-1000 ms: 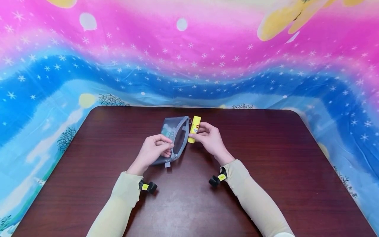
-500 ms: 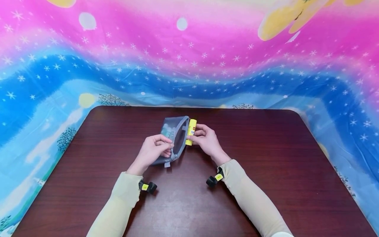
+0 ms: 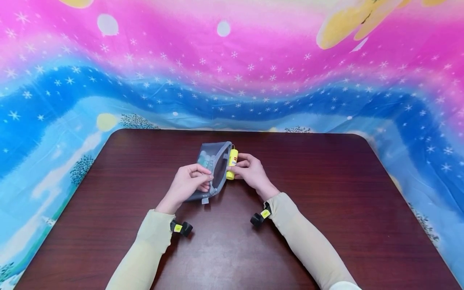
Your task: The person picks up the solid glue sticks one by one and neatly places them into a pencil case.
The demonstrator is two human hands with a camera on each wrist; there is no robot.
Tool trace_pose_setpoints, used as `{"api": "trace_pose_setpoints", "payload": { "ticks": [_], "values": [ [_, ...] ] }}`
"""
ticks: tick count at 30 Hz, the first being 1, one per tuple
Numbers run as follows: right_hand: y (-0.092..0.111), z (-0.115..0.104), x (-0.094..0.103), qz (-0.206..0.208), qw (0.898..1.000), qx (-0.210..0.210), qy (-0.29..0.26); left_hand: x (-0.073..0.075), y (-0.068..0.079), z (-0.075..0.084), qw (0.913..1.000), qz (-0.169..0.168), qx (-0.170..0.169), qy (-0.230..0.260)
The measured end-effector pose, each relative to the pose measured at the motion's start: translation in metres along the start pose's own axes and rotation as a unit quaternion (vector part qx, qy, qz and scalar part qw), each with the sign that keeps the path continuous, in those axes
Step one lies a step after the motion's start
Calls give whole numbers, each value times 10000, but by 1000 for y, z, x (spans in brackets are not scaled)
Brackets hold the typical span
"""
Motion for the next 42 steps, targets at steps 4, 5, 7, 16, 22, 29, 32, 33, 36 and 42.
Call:
{"api": "trace_pose_setpoints", "payload": {
  "ticks": [4, 5, 7, 16, 22, 29, 32, 33, 36, 42],
  "values": [
    [-3, 2, -2, -43, 10000, -49, -32, 0, 0, 0, 10000, -17, 6, -48],
    [-4, 3, -2, -71, 9999, -40, -81, 0, 0, -1, 10000, -19, 11, -54],
    [-5, 3, -4, -125, 9998, -23, -152, 0, 0, -1, 10000, -32, 20, -60],
    [0, 0, -7, -240, 9996, 89, -103, 1, 0, -1, 9999, 8, 86, -103],
    [8, -5, 1, -179, 9995, 197, -165, 1, 0, -1, 9999, -11, 97, -117],
    [12, -15, 21, -3, 9982, 473, -369, 1, 0, -1, 10000, 16, 59, -63],
    [15, -20, 31, 55, 9970, 618, -458, 0, 0, -2, 10000, 12, 49, -44],
    [16, -22, 34, 68, 9965, 667, -491, 0, 0, -2, 10000, 3, 44, -46],
    [18, -27, 40, 98, 9948, 815, -595, -1, -1, -2, 10000, -18, 19, -48],
    [22, -35, 48, 173, 9928, 989, -649, -3, 0, -2, 10000, -67, -15, -59]
  ]
}}
Point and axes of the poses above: each hand's wrist, its own y-axis away from the middle knuckle, its own x-axis out of the back of the hand, z = x × y, the point moved 4 cm from there along -y, towards the middle knuckle, and after that the axes turned 12 degrees about -z, right-handed, at the moved point
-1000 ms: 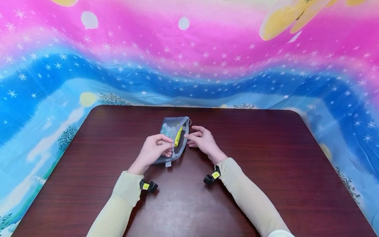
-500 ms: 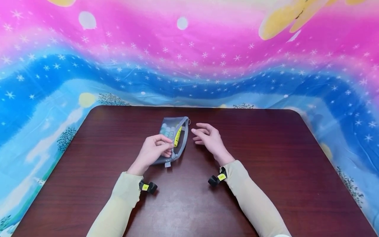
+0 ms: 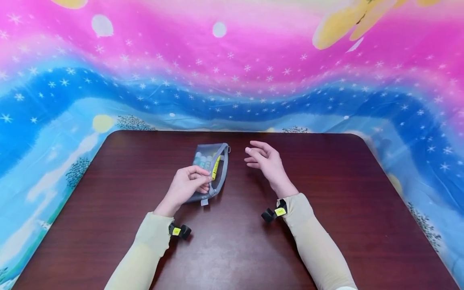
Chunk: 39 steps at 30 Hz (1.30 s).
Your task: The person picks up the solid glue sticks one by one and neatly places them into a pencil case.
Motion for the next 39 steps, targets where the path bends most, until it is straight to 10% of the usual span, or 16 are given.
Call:
{"api": "trace_pose_setpoints", "payload": {
  "ticks": [18, 28, 39],
  "values": [
    [6, -25, 20, 415, 9965, 425, 594, -7, 2, -7, 9999, -119, 13, -84],
    [5, -25, 20, 381, 9967, 367, 617, -18, 7, -13, 9852, -1376, 737, -712],
    [7, -25, 29, 468, 9963, 332, 633, -30, 8, -11, 9691, -2046, 712, -1183]
  ]
}}
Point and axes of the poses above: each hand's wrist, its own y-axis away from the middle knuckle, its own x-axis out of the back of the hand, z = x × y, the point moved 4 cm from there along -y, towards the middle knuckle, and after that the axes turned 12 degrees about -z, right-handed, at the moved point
